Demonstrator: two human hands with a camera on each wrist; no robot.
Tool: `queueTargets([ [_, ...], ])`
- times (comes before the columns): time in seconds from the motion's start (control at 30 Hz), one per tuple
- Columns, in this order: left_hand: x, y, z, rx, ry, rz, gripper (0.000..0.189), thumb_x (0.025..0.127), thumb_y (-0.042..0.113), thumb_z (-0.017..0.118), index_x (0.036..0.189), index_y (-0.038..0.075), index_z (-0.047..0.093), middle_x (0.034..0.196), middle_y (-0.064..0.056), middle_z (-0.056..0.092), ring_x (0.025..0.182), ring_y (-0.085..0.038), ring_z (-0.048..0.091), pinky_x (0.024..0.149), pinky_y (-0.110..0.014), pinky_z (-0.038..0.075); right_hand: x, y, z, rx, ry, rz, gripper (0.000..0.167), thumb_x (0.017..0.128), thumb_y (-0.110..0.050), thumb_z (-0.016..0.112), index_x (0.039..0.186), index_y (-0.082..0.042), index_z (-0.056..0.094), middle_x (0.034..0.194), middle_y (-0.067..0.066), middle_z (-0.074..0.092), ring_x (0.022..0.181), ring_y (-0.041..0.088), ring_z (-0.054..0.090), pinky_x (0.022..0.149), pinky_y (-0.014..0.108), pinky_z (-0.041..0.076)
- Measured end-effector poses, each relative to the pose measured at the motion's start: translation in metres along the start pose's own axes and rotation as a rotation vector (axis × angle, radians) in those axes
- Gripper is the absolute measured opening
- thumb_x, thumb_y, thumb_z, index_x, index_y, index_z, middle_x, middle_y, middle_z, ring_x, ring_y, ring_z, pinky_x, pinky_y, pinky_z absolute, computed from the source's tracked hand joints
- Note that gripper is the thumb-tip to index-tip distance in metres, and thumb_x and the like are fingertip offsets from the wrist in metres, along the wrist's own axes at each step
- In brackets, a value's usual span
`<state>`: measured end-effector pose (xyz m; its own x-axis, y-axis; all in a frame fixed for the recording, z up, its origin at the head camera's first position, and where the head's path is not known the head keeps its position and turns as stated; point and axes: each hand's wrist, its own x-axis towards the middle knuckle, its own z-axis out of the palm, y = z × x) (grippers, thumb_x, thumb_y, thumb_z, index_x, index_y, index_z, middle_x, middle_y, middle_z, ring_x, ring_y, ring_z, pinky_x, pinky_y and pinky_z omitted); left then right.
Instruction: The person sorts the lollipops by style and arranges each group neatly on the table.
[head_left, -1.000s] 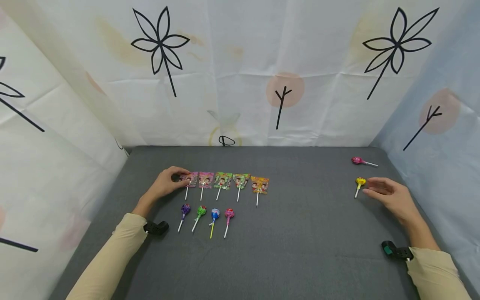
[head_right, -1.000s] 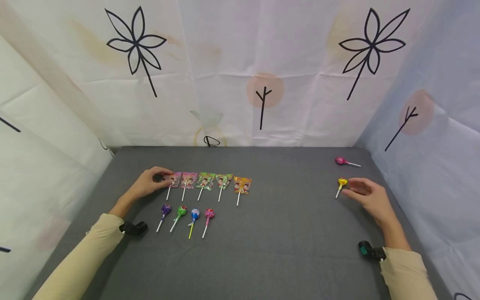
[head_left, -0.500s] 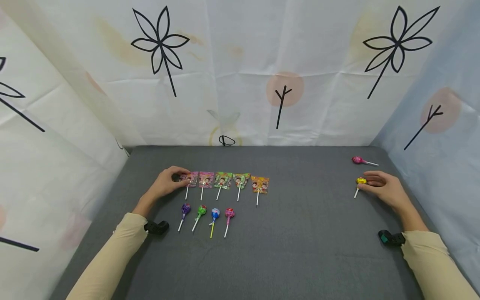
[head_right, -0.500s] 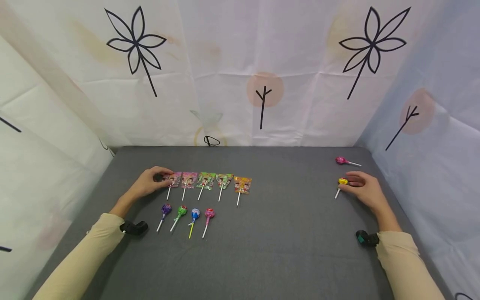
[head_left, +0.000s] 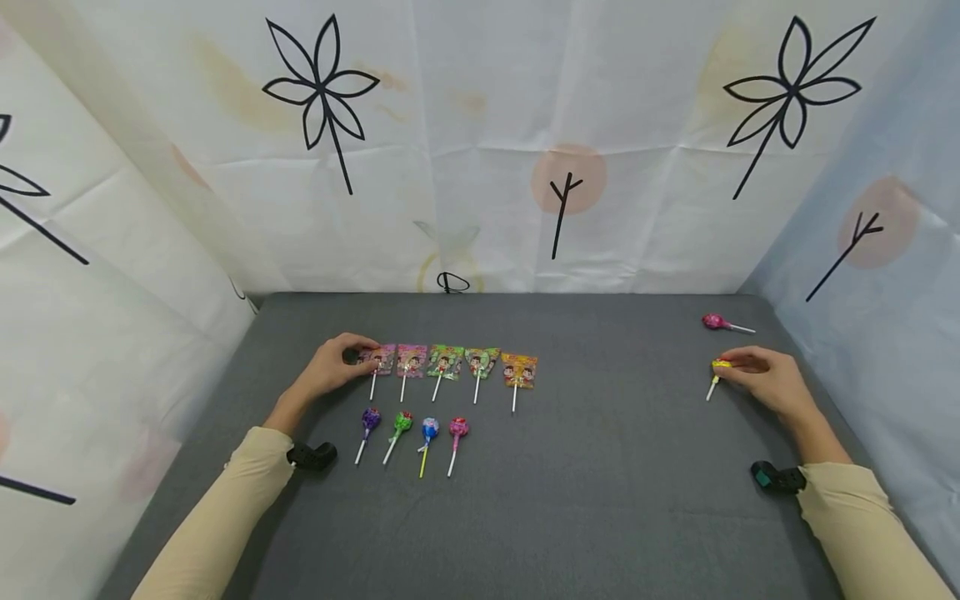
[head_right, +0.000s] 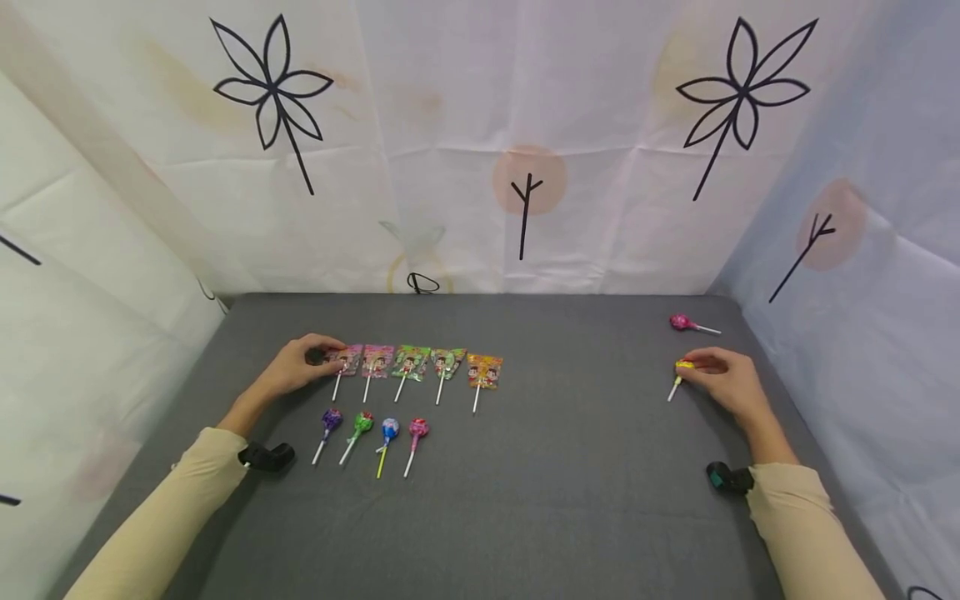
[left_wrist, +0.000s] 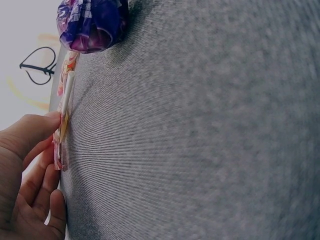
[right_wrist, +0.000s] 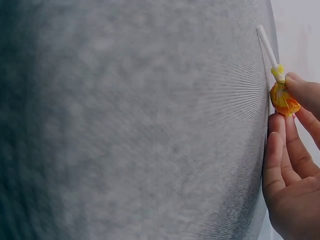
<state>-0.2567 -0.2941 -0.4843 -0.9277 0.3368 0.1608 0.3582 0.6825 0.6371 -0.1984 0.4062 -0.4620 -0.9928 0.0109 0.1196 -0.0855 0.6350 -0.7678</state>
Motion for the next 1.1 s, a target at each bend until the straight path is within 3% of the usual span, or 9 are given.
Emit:
queueTargets([
  [0.13,0.0,-0.001,0.0,0.002,-0.004,0.002,0.034,0.093,0.014,0.077,0.123,-0.001,0.07,0.122,-0.021,0.062,0.115,-0.04,0.054,0.099,-0.06,0.037,0.0,-0.001,0.0,0.032,0.014,0.016,0.038,0.092,-0.016,0.079,0.115,0.012,0.066,0.091,-0.02,0.068,0.08,-0.009,0.061,0.064,0.016,0.048],
  [0.33,0.0,0.0,-0.001,0.0,-0.006,0.004,0.034,0.093,0.014,0.077,0.123,-0.001,0.07,0.122,-0.021,0.063,0.116,-0.04,0.054,0.1,-0.061,0.036,-0.005,-0.008,0.003,0.089,-0.022,0.039,0.042,0.094,-0.018,0.077,0.122,0.01,0.063,0.096,-0.02,0.067,0.082,-0.004,0.063,0.067,0.019,0.051],
  [0.53,0.0,0.0,0.0,0.0,-0.005,-0.003,0.034,0.093,0.014,0.077,0.123,-0.001,0.07,0.121,-0.021,0.062,0.115,-0.039,0.054,0.099,-0.06,0.037,-0.011,-0.025,0.02,0.235,-0.058,0.006,0.04,0.095,-0.011,0.074,0.124,0.013,0.059,0.101,-0.014,0.067,0.086,0.003,0.067,0.072,0.023,0.056],
  [0.67,0.0,-0.001,0.0,0.001,-0.006,-0.009,0.034,0.093,0.015,0.077,0.123,-0.001,0.07,0.121,-0.021,0.062,0.115,-0.04,0.054,0.098,-0.06,0.037,-0.014,-0.039,0.037,0.274,-0.093,-0.026,0.038,0.096,-0.011,0.073,0.123,0.013,0.06,0.106,-0.006,0.068,0.088,0.008,0.069,0.074,0.025,0.056],
  [0.93,0.0,-0.003,0.0,-0.002,-0.001,0.004,0.034,0.093,0.015,0.077,0.123,0.0,0.07,0.121,-0.02,0.062,0.114,-0.039,0.055,0.098,-0.06,0.037,-0.021,-0.078,0.08,0.339,-0.249,-0.083,0.038,0.098,-0.011,0.071,0.126,0.011,0.058,0.117,0.024,0.065,0.093,0.018,0.071,0.078,0.034,0.057],
  [1.1,0.001,-0.003,0.0,0.0,0.002,0.013,0.033,0.093,0.014,0.077,0.122,-0.001,0.071,0.12,-0.02,0.063,0.114,-0.039,0.055,0.098,-0.06,0.038,-0.023,-0.103,0.107,0.423,-0.364,-0.077,0.036,0.096,-0.006,0.072,0.126,0.01,0.059,0.121,0.027,0.062,0.098,0.029,0.071,0.083,0.042,0.056],
])
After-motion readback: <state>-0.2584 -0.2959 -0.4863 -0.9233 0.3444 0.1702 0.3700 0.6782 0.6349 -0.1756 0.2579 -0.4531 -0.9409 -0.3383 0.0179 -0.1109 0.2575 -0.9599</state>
